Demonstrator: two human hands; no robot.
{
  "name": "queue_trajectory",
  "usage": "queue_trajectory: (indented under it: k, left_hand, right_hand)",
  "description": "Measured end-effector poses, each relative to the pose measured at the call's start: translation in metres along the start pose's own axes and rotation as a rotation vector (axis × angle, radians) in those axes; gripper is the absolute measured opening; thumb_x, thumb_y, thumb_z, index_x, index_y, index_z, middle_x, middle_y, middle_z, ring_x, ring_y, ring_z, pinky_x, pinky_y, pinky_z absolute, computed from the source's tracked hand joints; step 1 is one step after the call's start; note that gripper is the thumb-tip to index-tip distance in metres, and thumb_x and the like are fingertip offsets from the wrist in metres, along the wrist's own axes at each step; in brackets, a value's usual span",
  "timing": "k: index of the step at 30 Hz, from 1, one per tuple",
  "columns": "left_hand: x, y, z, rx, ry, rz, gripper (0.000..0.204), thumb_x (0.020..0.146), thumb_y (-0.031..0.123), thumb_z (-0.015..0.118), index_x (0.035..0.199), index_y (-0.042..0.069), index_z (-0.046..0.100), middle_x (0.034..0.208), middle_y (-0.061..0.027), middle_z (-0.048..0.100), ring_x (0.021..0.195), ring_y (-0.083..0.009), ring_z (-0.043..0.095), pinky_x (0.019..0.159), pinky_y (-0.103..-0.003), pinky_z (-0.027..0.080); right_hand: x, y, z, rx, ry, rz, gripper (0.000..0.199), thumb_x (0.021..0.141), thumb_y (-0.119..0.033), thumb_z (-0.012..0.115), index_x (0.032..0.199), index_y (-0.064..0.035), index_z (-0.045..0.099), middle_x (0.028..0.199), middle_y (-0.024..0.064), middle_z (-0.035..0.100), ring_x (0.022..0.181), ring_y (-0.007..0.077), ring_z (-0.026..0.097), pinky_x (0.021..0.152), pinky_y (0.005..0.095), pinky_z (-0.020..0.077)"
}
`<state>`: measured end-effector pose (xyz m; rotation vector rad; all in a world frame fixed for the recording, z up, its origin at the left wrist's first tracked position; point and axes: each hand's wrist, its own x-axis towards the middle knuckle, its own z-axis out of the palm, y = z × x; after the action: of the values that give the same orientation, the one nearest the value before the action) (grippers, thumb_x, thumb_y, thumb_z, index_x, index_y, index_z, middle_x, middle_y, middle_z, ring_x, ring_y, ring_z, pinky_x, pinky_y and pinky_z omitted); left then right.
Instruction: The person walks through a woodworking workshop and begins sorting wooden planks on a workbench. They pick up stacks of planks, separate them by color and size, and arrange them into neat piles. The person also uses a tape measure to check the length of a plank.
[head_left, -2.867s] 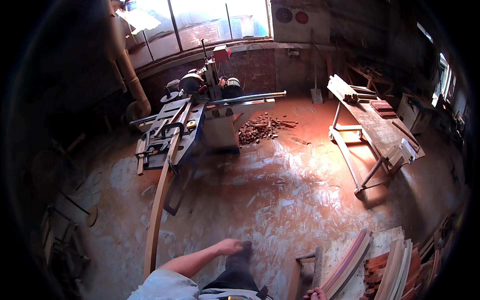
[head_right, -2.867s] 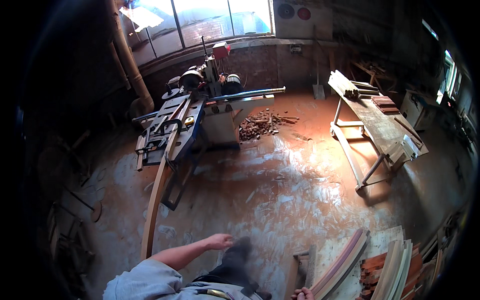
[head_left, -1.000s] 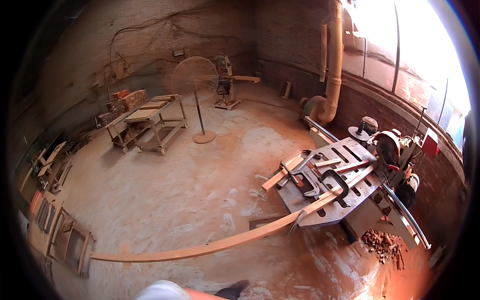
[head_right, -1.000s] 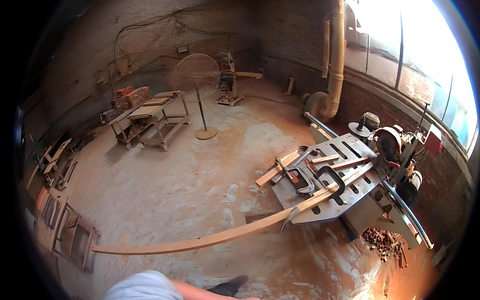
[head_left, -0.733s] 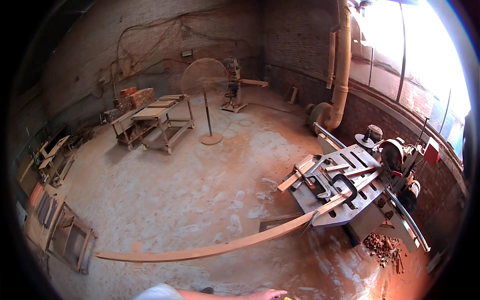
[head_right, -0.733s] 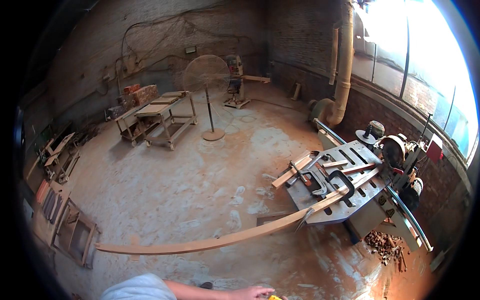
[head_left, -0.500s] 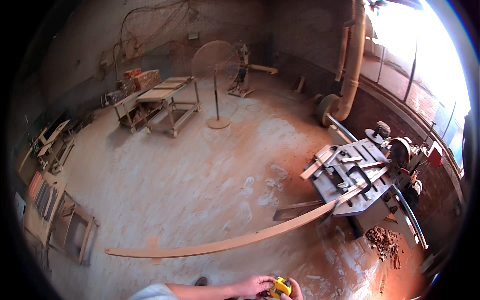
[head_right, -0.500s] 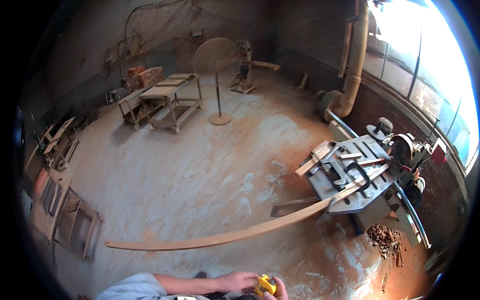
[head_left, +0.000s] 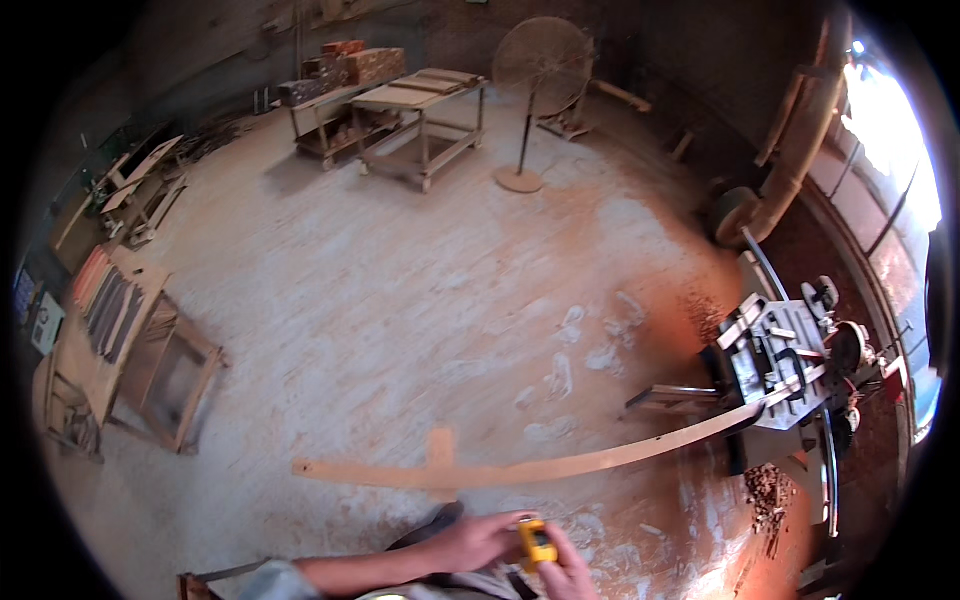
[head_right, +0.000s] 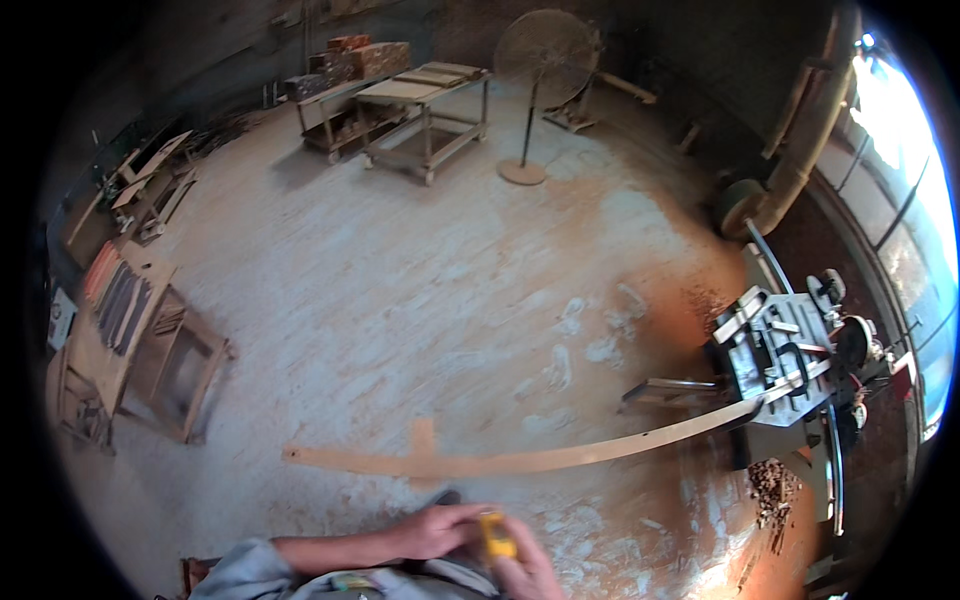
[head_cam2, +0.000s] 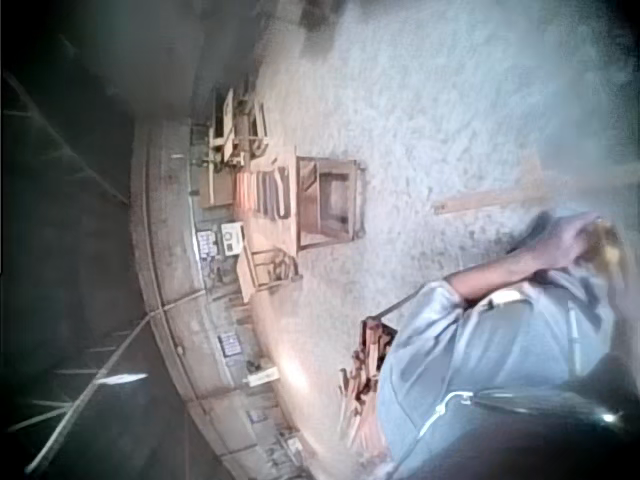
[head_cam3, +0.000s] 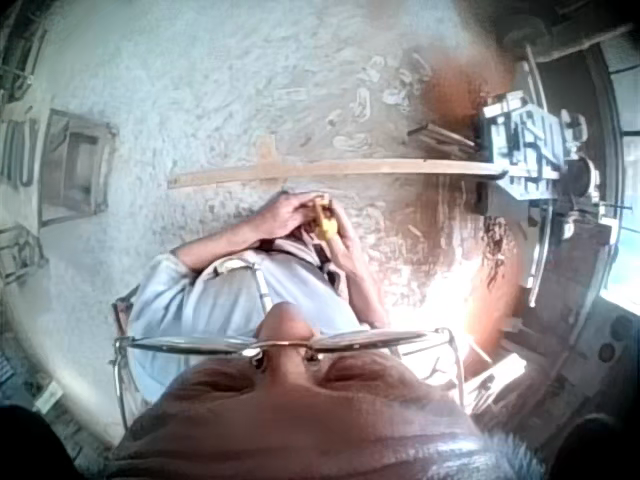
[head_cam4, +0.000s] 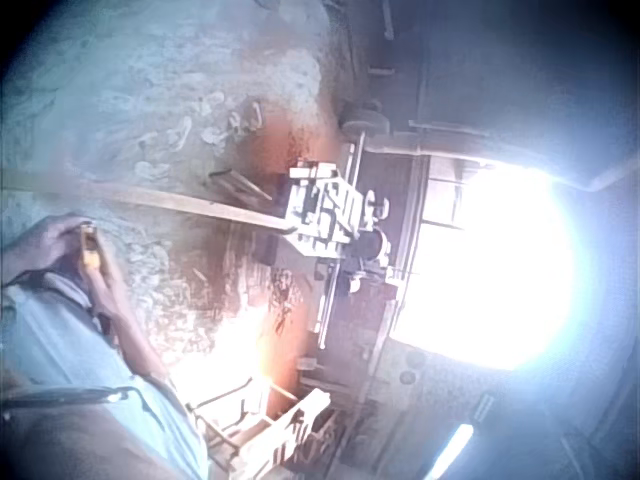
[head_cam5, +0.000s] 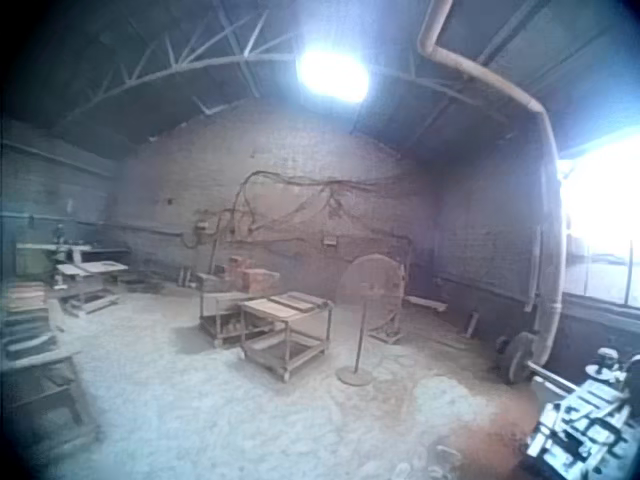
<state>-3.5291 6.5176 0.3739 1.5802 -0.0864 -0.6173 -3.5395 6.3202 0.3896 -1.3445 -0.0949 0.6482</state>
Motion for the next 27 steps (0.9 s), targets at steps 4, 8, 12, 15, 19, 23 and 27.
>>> queue_trajectory:
  k: [4,8,12,15,19,23,27]
  left_hand:
    - [-0.067,0.006,-0.048,-0.132,0.248,-0.149,0.03,0.101,0.014,0.049,0.128,0.005,0.056,0.101,-0.0043,0.066,0.081,-0.0091,0.063,0.072,-0.025,0.054]
    - [-0.101,-0.011,-0.09,-0.142,0.286,-0.123,0.027,0.098,0.019,0.054,0.117,0.002,0.06,0.092,-0.0017,0.064,0.079,-0.0101,0.061,0.069,-0.026,0.052]
    - [-0.129,-0.045,-0.151,-0.096,0.285,0.008,0.028,0.095,0.016,0.056,0.116,-0.002,0.061,0.09,-0.0048,0.066,0.078,-0.0121,0.062,0.068,-0.026,0.051]
    - [-0.157,-0.058,-0.194,-0.256,0.282,-0.062,0.021,0.093,0.013,0.058,0.107,-0.002,0.063,0.089,-0.0056,0.066,0.074,-0.0117,0.06,0.066,-0.025,0.049]
    - [-0.2,-0.035,-0.254,-0.331,0.155,-0.155,0.017,0.09,0.013,0.061,0.1,-0.001,0.063,0.088,-0.0064,0.066,0.073,-0.0116,0.06,0.065,-0.025,0.048]
    - [-0.234,-0.046,-0.328,-0.211,0.178,-0.123,0.016,0.088,0.01,0.061,0.098,-0.002,0.061,0.082,-0.0053,0.064,0.072,-0.0116,0.058,0.065,-0.026,0.048]
    - [-0.245,-0.037,-0.402,-0.161,0.314,-0.012,0.011,0.086,0.005,0.059,0.095,0.0,0.059,0.077,-0.0042,0.06,0.068,-0.0116,0.054,0.064,-0.027,0.047]
  right_hand:
    - [0.038,0.005,0.061,0.116,-0.247,-0.092,0.075,0.091,-0.017,0.062,0.151,-0.0026,0.018,0.145,0.015,0.038,0.131,0.0216,0.04,0.107,0.0352,0.0353]
    - [0.052,0.015,0.102,-0.012,-0.253,-0.13,0.089,0.081,-0.018,0.075,0.149,-0.0015,0.021,0.141,0.014,0.04,0.129,0.0222,0.041,0.107,0.0338,0.0343]
    - [0.075,0.01,0.155,-0.256,-0.318,-0.162,0.087,0.079,-0.017,0.078,0.147,-0.0006,0.025,0.137,0.0123,0.043,0.126,0.0214,0.042,0.107,0.0333,0.0347]
    - [0.101,0.014,0.211,-0.144,-0.433,-0.079,0.084,0.081,-0.015,0.075,0.148,-0.0013,0.025,0.132,0.0105,0.049,0.123,0.0184,0.044,0.106,0.0322,0.0357]
    - [0.112,0.023,0.288,0.033,-0.459,-0.103,0.079,0.081,-0.01,0.071,0.147,-0.0028,0.028,0.121,0.0093,0.056,0.112,0.0171,0.05,0.099,0.0318,0.0412]
    - [0.157,0.05,0.346,-0.15,-0.56,-0.117,0.077,0.075,-0.01,0.073,0.142,-0.0039,0.036,0.111,0.007,0.058,0.098,0.0177,0.051,0.084,0.0341,0.0453]
    - [0.171,0.058,0.368,-0.202,-0.391,-0.003,0.071,0.073,-0.02,0.078,0.132,-0.0011,0.043,0.099,0.0043,0.055,0.091,0.0173,0.051,0.076,0.0322,0.0459]
